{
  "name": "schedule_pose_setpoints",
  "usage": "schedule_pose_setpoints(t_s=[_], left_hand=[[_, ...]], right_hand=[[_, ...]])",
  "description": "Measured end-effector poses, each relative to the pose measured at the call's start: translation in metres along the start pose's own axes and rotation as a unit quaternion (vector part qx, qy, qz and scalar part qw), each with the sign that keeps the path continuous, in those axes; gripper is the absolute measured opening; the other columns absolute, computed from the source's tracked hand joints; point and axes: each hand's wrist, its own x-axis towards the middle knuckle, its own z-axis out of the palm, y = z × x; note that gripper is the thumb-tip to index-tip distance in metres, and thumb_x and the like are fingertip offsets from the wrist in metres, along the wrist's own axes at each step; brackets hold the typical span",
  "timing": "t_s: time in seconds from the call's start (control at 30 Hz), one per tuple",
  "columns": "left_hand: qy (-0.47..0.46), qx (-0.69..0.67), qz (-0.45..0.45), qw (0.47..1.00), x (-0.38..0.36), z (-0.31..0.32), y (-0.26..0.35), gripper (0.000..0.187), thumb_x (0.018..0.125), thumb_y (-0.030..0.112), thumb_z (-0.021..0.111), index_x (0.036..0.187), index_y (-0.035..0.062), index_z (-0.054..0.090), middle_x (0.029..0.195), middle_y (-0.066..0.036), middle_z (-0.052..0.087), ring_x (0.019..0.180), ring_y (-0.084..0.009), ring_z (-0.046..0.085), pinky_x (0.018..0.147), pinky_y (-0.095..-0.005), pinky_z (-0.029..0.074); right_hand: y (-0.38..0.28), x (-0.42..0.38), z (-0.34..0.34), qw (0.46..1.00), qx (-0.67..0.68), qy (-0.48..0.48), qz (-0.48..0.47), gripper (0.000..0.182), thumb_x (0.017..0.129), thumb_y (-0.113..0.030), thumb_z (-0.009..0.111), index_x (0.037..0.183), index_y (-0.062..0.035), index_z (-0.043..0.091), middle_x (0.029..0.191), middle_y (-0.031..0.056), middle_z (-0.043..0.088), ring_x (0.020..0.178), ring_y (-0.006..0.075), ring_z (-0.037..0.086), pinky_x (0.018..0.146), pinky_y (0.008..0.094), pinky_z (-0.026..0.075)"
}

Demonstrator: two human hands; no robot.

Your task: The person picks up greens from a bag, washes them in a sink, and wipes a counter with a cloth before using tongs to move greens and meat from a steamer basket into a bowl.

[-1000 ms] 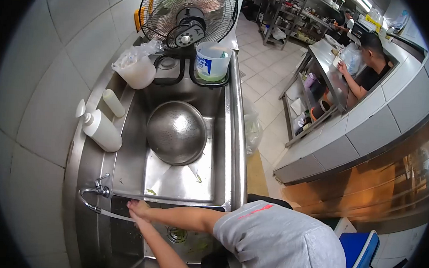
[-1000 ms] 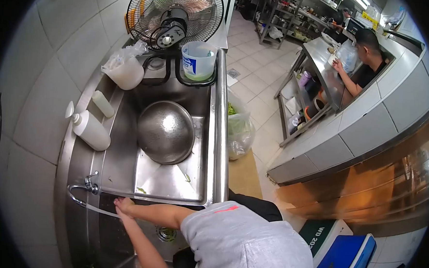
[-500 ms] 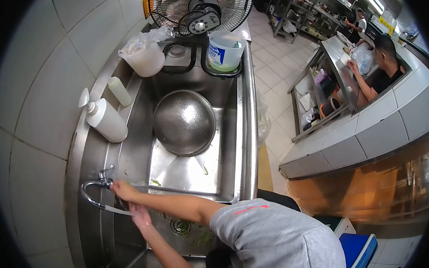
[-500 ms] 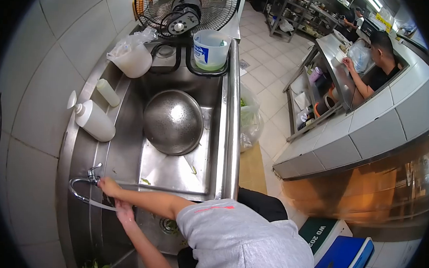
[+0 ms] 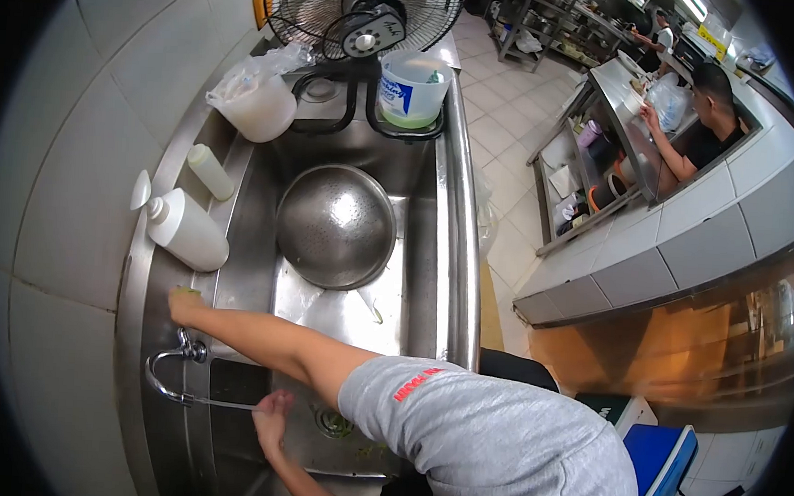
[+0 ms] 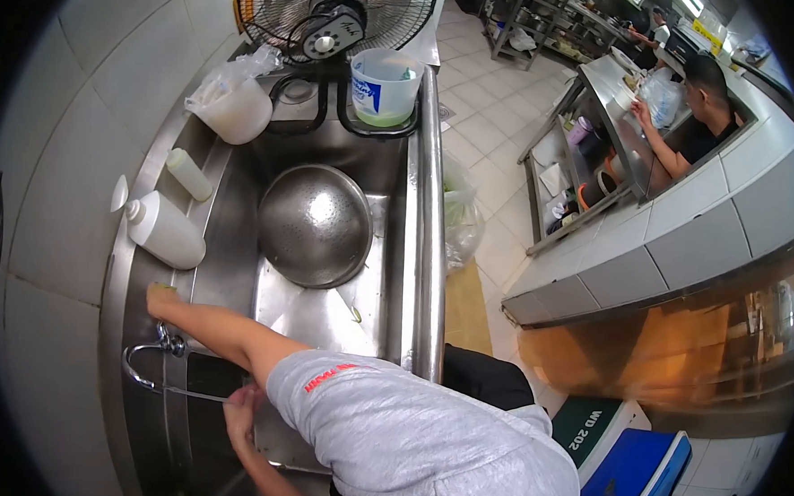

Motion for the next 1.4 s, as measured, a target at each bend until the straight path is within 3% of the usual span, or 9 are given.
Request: schedule_pose_setpoints(t_s=[0.23,0.43,0.8,0.83,0.9,0.93,1.23,1.3,1.4], left_hand=[[0.092,-0.219,0.025,0.971,-0.037,0.032,0.03,0.056,0.086,0.046,0.041,0.117,-0.0012,0.044,0.103,-0.013,0.056,0.095,-0.0229,0.055,0.089,-0.0385,0.036],[0.197,-0.352,0.02,0.915,-0.042,0.057,0.002,0.067,0.071,0.018,0.065,0.126,0.0054,0.03,0.105,-0.016,0.051,0.091,-0.0267,0.055,0.075,-0.0381,0.047],[0.138,-0.671,0.197,0.702,-0.089,0.001,-0.012,0.019,0.084,0.018,0.04,0.086,0.0082,0.055,0.071,-0.004,0.057,0.065,-0.0253,0.057,0.075,-0.0348,0.046],[0.141,-0.67,0.201,0.701,-0.097,0.011,-0.034,0.019,0.084,0.018,0.04,0.086,0.0082,0.055,0.071,-0.004,0.057,0.065,-0.0253,0.057,0.075,-0.0348,0.046],[0.19,0.136,-0.044,0.971,-0.097,0.038,-0.118,0.04,0.086,0.03,0.042,0.116,0.0059,0.034,0.114,-0.011,0.034,0.105,-0.0275,0.035,0.09,-0.0422,0.032],[0.16,0.537,-0.16,0.813,-0.08,0.051,-0.137,0.058,0.086,0.036,0.042,0.132,0.0047,0.023,0.136,-0.015,0.023,0.124,-0.0286,0.024,0.098,-0.046,0.026],[0.153,-0.136,0.105,0.973,-0.051,0.059,-0.19,0.06,0.086,0.036,0.047,0.133,0.0102,0.021,0.136,-0.014,0.023,0.122,-0.0352,0.026,0.097,-0.0475,0.025],[0.065,-0.171,-0.101,0.978,-0.096,0.041,-0.134,0.06,0.085,0.04,0.047,0.133,0.0141,0.023,0.135,-0.013,0.025,0.122,-0.0316,0.027,0.098,-0.0466,0.024],[0.033,-0.177,-0.005,0.984,-0.138,0.017,-0.087,0.056,0.087,0.045,0.039,0.133,0.0152,0.025,0.132,-0.013,0.031,0.12,-0.0237,0.032,0.097,-0.0444,0.025]], right_hand=[[0.045,-0.103,0.025,0.928,0.24,0.228,-0.172,0.024,0.076,-0.006,0.046,0.099,-0.0004,0.046,0.091,0.0233,0.053,0.09,0.0397,0.049,0.078,0.0463,0.04],[0.117,-0.192,0.094,0.865,-0.324,-0.281,-0.259,0.015,0.079,-0.013,0.049,0.091,-0.0067,0.053,0.091,0.008,0.055,0.094,0.0256,0.048,0.072,0.0334,0.043],[0.012,-0.256,0.019,0.794,0.378,-0.397,-0.262,0.03,0.088,-0.033,0.042,0.087,-0.0079,0.059,0.073,0.0035,0.061,0.074,0.0189,0.057,0.059,0.0303,0.047],[0.028,-0.258,-0.007,0.764,0.388,-0.512,-0.058,0.03,0.087,-0.033,0.044,0.094,-0.0084,0.059,0.074,0.0046,0.061,0.056,0.0216,0.056,0.054,0.029,0.048],[0.123,-0.231,0.087,0.869,-0.098,-0.439,-0.205,0.032,0.085,-0.03,0.045,0.106,-0.0076,0.052,0.088,0.0078,0.06,0.072,0.0186,0.057,0.062,0.031,0.048],[0.16,-0.244,0.097,0.882,-0.176,-0.396,-0.186,0.032,0.083,-0.028,0.046,0.107,-0.0072,0.052,0.088,0.0083,0.06,0.072,0.0189,0.058,0.062,0.0314,0.048],[0.214,-0.237,0.167,0.98,0.126,-0.146,0.044,0.042,0.072,-0.01,0.052,0.113,-0.0035,0.046,0.082,0.0133,0.06,0.069,0.0217,0.061,0.055,0.0353,0.048],[0.09,-0.238,0.035,0.905,0.39,-0.165,-0.039,0.033,0.072,-0.001,0.053,0.104,0.0011,0.048,0.065,0.0091,0.056,0.045,0.0155,0.054,0.037,0.0299,0.041],[0.009,-0.237,-0.035,0.773,0.524,-0.347,-0.085,0.032,0.075,-0.005,0.057,0.105,0.0017,0.047,0.064,0.0082,0.055,0.051,0.0188,0.056,0.041,0.0311,0.043]])
